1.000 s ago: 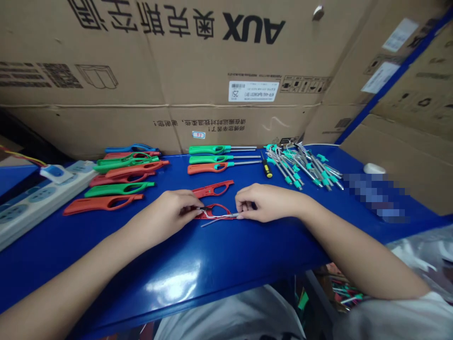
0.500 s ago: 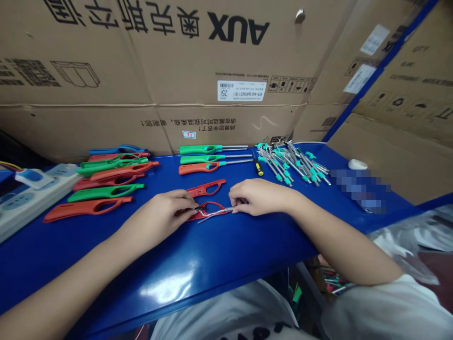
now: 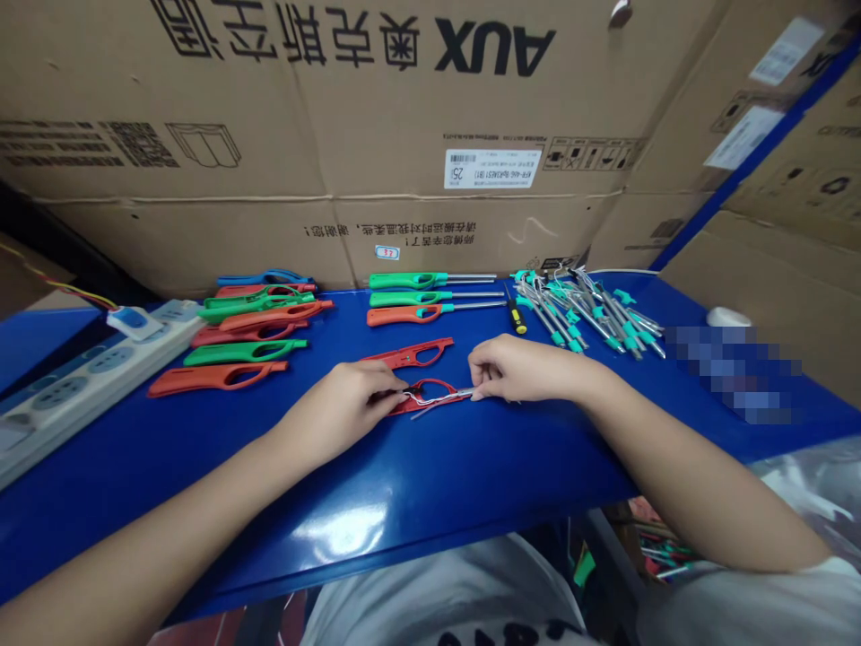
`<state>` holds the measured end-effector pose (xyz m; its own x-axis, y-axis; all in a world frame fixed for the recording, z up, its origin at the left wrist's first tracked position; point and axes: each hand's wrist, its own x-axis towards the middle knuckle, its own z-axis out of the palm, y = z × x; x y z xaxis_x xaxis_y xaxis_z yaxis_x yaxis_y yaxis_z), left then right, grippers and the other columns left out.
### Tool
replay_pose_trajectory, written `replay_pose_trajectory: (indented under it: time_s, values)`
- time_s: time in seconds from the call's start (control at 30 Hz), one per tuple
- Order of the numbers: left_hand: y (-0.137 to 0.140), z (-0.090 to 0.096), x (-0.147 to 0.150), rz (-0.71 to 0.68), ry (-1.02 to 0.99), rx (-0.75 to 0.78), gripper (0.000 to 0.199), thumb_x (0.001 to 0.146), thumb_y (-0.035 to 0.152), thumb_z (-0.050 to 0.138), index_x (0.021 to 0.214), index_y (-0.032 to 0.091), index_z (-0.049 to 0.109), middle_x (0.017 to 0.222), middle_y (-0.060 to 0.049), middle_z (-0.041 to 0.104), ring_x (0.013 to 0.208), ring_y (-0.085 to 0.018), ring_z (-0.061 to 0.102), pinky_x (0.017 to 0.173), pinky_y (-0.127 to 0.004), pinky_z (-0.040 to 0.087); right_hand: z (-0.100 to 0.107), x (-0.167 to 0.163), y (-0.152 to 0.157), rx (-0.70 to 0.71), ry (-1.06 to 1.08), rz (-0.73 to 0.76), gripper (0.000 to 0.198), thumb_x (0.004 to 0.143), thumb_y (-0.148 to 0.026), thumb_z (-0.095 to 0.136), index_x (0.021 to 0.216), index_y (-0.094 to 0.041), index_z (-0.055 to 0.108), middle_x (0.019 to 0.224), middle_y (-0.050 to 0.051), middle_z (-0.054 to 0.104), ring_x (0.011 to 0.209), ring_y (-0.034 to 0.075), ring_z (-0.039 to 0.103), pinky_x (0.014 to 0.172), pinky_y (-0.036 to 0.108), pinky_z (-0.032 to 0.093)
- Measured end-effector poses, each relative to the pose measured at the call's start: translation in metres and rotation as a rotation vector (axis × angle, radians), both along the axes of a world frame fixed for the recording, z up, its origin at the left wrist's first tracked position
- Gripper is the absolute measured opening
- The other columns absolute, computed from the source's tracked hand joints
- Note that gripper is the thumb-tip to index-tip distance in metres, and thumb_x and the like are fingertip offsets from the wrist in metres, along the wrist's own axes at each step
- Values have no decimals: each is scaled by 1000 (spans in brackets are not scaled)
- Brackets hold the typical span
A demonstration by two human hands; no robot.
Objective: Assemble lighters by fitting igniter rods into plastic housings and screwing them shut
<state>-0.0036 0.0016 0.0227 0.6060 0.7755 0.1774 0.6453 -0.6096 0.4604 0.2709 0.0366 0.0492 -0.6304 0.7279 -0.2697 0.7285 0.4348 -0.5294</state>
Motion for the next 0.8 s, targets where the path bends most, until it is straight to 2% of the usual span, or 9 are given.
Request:
replay_pose_trajectory:
  time_s: [0.1,0.2,0.33,0.47,0.63,0.8]
  values:
    - [-1,-3,3,13,-18,-6,21,95,21,59,103,19,78,100,-7,76,90,-21,72,82,-32,55,-3,1,3,-160,-6,-104,20,82,-30,75,78,-17,60,69,0,67,51,12,62,50,23,43]
    - [-1,-4,3,23,-32,-13,20,95,21,60,101,18,79,97,-7,76,88,-21,72,81,-31,55,-7,2,7,-232,19,-142,24,79,-34,77,77,-17,59,66,-1,66,50,13,63,48,23,45]
    - [-1,-1,2,6,-13,-19,23,97,20,57,104,18,78,98,-8,75,89,-20,71,84,-31,56,-9,4,10,-236,30,-113,27,78,-39,77,77,-18,60,64,-2,64,50,12,62,49,24,46]
    - [-9,9,3,-21,171,5,28,100,20,50,112,18,76,108,-10,71,96,-22,70,91,-34,55,-7,6,10,-210,18,-86,29,77,-42,77,77,-18,60,66,-1,65,50,13,63,48,24,46]
    - [-22,16,7,20,377,124,35,103,25,43,121,18,72,105,-11,69,88,-22,70,84,-34,56,-9,7,10,-204,24,-73,28,78,-42,75,78,-19,60,67,0,65,51,13,62,49,24,44]
    - [-32,14,15,48,528,174,40,102,20,39,130,10,66,104,-16,67,85,-27,67,80,-42,57,-9,7,10,-189,20,-57,27,79,-42,74,79,-19,60,65,-1,65,51,13,62,50,24,44]
